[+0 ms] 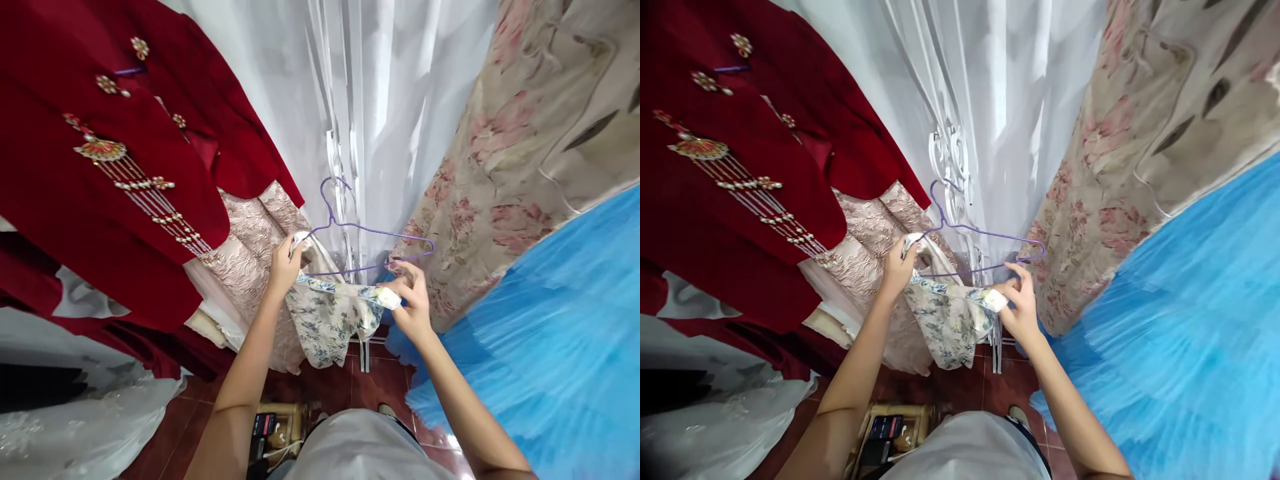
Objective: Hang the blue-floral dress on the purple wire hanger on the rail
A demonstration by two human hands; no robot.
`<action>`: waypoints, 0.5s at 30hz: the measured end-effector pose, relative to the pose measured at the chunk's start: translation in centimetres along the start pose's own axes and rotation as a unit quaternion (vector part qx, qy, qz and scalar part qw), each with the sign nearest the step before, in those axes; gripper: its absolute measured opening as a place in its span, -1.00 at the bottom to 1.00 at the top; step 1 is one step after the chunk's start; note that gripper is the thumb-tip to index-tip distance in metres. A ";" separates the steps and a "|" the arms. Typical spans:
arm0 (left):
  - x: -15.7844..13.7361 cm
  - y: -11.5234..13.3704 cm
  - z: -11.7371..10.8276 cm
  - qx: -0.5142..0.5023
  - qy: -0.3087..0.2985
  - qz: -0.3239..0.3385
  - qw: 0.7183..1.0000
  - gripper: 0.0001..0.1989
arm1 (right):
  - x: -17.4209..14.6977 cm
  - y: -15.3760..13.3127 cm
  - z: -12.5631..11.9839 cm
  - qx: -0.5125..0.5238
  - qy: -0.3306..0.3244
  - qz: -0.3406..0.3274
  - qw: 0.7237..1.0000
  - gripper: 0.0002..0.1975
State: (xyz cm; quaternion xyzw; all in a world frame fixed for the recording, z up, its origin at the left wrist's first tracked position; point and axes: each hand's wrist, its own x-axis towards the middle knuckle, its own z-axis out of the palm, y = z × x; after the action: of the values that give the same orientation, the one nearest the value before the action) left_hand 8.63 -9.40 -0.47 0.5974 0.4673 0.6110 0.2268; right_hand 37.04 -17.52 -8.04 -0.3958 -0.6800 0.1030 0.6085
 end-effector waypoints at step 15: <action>-3.2 1.5 0.8 0.045 0.020 -0.036 0.998 -0.90 | 7.6 3.6 -8.3 -0.092 0.035 -0.007 0.995 -0.81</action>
State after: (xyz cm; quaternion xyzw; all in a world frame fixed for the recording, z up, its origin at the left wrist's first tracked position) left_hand 10.38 -12.53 -0.93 0.5773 0.5201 0.5926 0.2120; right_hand 46.45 -12.89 -2.70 -0.4492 -0.6676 0.0219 0.5933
